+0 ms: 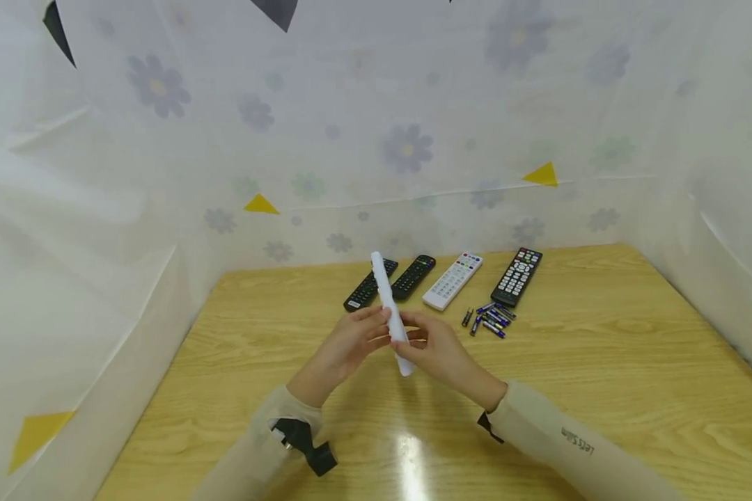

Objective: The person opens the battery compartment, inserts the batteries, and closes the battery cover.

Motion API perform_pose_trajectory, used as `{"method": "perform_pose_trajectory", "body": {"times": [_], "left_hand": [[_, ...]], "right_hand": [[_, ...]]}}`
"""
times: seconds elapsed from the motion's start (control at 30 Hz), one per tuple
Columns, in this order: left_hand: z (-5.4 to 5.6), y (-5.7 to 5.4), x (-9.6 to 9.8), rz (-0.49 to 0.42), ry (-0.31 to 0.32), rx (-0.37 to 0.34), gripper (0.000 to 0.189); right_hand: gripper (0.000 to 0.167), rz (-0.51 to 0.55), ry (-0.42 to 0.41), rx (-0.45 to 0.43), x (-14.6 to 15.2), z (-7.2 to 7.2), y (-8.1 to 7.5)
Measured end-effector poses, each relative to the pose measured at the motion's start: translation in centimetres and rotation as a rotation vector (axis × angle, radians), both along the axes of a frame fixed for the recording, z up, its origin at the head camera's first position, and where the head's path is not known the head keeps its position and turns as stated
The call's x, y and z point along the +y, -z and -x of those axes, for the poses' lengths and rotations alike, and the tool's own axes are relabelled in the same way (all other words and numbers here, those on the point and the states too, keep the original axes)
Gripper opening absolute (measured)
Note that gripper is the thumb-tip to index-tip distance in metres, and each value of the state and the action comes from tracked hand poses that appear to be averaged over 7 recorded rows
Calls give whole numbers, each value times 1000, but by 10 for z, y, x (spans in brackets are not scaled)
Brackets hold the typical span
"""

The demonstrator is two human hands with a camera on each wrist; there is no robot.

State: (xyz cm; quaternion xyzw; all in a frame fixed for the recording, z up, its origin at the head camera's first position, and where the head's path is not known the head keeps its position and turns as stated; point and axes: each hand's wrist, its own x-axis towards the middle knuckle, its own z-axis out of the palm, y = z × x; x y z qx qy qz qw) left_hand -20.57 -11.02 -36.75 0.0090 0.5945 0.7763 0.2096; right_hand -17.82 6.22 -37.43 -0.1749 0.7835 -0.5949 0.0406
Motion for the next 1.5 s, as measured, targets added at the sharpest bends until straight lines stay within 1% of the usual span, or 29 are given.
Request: {"method": "perform_pose_trajectory", "body": {"times": [0.1, 0.2, 0.3, 0.4, 0.5, 0.57, 0.67, 0.8, 0.87, 0.97, 1.1, 1.27, 1.4, 1.5], "left_hand": [[0, 3, -1, 24, -26, 1, 43], [0, 7, -3, 83, -70, 12, 44], [-1, 8, -5, 175, -99, 67, 43], [-3, 8, -11, 267, -103, 142, 39], [-5, 6, -20, 319, -80, 198, 35], [-6, 4, -27, 344, -65, 223, 34], [-6, 1, -39, 379, -28, 245, 33], [-5, -1, -53, 413, 13, 229, 33], [-4, -1, -59, 418, 33, 204, 34], [-2, -2, -64, 403, 50, 134, 35], [-1, -2, -69, 368, 68, 59, 34], [0, -1, -75, 355, 85, 47, 35], [-1, 0, -82, 360, 97, 44, 34], [-3, 3, -88, 371, 106, 27, 34]], "right_hand": [[42, -32, 28, 12, -1, -1, 0], [33, -85, 59, 38, -3, 0, 1], [29, -118, 62, 66, -4, 2, 3], [29, -110, 65, 61, -6, 4, 6], [28, -66, 64, 15, -8, 6, 8], [28, -28, 51, -42, -11, 6, 8], [29, 41, 16, -154, -15, 7, 7], [32, 154, -21, -297, -23, 6, 9], [33, 215, -31, -356, -26, 6, 10], [35, 294, -54, -417, -29, 5, 12], [38, 359, -97, -449, -30, 6, 13], [39, 390, -122, -492, -33, 7, 13], [38, 377, -133, -514, -41, 7, 16], [36, 365, -134, -529, -49, 7, 19]]}}
